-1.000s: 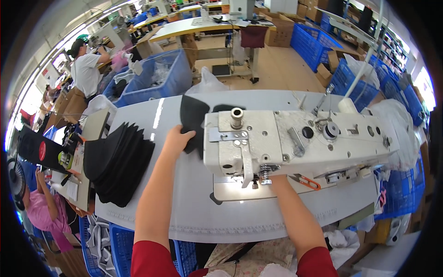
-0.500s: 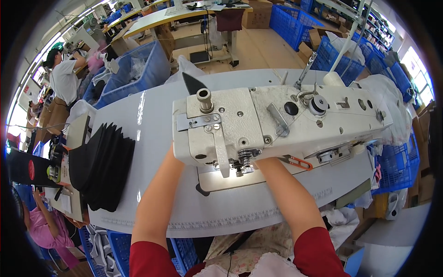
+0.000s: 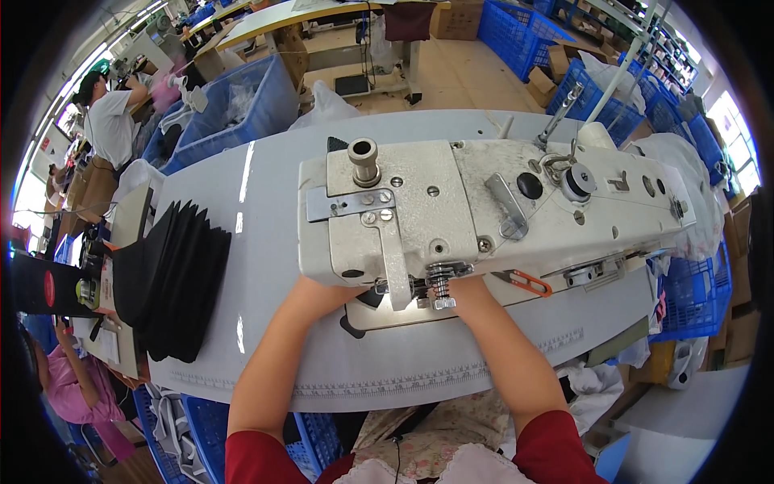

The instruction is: Sew black fabric components using an industrial sewing machine.

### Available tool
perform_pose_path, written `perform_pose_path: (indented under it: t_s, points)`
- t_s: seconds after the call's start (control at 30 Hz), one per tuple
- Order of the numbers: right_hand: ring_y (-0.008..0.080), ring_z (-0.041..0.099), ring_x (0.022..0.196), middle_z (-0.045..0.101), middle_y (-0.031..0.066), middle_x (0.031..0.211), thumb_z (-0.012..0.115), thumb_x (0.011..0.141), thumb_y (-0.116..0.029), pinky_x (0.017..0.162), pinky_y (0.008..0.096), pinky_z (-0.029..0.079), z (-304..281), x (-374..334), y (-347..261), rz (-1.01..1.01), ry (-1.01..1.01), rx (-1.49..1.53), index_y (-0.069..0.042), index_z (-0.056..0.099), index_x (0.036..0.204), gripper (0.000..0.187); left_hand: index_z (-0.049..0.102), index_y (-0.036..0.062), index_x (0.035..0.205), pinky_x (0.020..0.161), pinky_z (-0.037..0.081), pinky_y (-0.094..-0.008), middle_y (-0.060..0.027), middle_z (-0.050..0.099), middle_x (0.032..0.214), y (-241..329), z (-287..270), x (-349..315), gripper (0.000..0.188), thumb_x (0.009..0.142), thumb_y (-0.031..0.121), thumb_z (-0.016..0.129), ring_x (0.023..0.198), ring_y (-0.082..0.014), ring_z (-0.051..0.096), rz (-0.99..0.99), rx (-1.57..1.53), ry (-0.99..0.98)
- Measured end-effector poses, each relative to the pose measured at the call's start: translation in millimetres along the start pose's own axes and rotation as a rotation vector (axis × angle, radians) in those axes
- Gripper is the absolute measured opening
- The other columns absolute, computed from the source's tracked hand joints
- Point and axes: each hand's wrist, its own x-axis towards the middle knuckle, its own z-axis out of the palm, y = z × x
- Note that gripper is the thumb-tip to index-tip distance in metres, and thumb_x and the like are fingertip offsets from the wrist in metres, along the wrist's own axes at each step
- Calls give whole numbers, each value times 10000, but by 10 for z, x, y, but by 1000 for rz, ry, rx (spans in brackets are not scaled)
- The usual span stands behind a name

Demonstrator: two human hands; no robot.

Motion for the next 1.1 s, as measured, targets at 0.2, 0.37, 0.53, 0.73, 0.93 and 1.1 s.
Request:
perform_pose_path:
  t_s: [0.2, 0.37, 0.53, 0.73, 0.93, 1.1]
  points:
    - [328, 588, 1024, 656, 185, 991, 569, 757, -161, 936, 410, 416, 108, -101, 44, -4, -7, 88, -54, 683, 958, 255, 603, 74, 1123, 829, 510, -350, -88, 627, 1096, -189, 141, 5, 409, 749, 166, 743, 998, -235, 611, 35, -200, 46]
    - [327, 588, 1023, 657, 184, 987, 569, 757, -159, 935, 410, 416, 129, -156, 73, 0, -22, 166, -54, 684, 955, 252, 576, 64, 1166, 883, 487, -365, -105, 600, 1155, -353, 174, 26, 415, 785, 156, 713, 1066, -258, 579, 131, 118, 15]
    - [326, 588, 1023, 657, 184, 984, 570, 757, -157, 935, 409, 416, 180, -5, 20, 7, -36, 246, -53, 684, 952, 249, 546, 94, 1241, 945, 446, -355, -99, 583, 1204, -426, 211, 39, 457, 797, 89, 650, 1118, -246, 546, 193, 188, 118]
    - [325, 589, 1023, 658, 183, 979, 570, 757, -154, 935, 408, 416, 239, 29, -25, 12, -23, 334, -53, 685, 948, 245, 540, 99, 1248, 981, 423, -391, -102, 545, 1264, -511, 256, 87, 475, 790, 122, 664, 1166, -257, 514, 266, 252, 141]
    - [323, 589, 1022, 658, 183, 975, 570, 757, -151, 934, 408, 416, 390, 118, -112, -3, -33, 453, -52, 686, 944, 241, 536, 91, 1245, 997, 407, -414, -116, 538, 1275, -428, 181, -10, 523, 754, 159, 704, 1179, -281, 506, 228, 271, 153]
    - [322, 589, 1022, 659, 182, 971, 570, 757, -148, 934, 407, 417, 387, 6, -105, 2, 4, 526, -52, 687, 941, 238, 524, 61, 1246, 980, 421, -407, -133, 544, 1260, -277, 212, 41, 569, 728, 165, 737, 1153, -289, 524, 270, 224, 192]
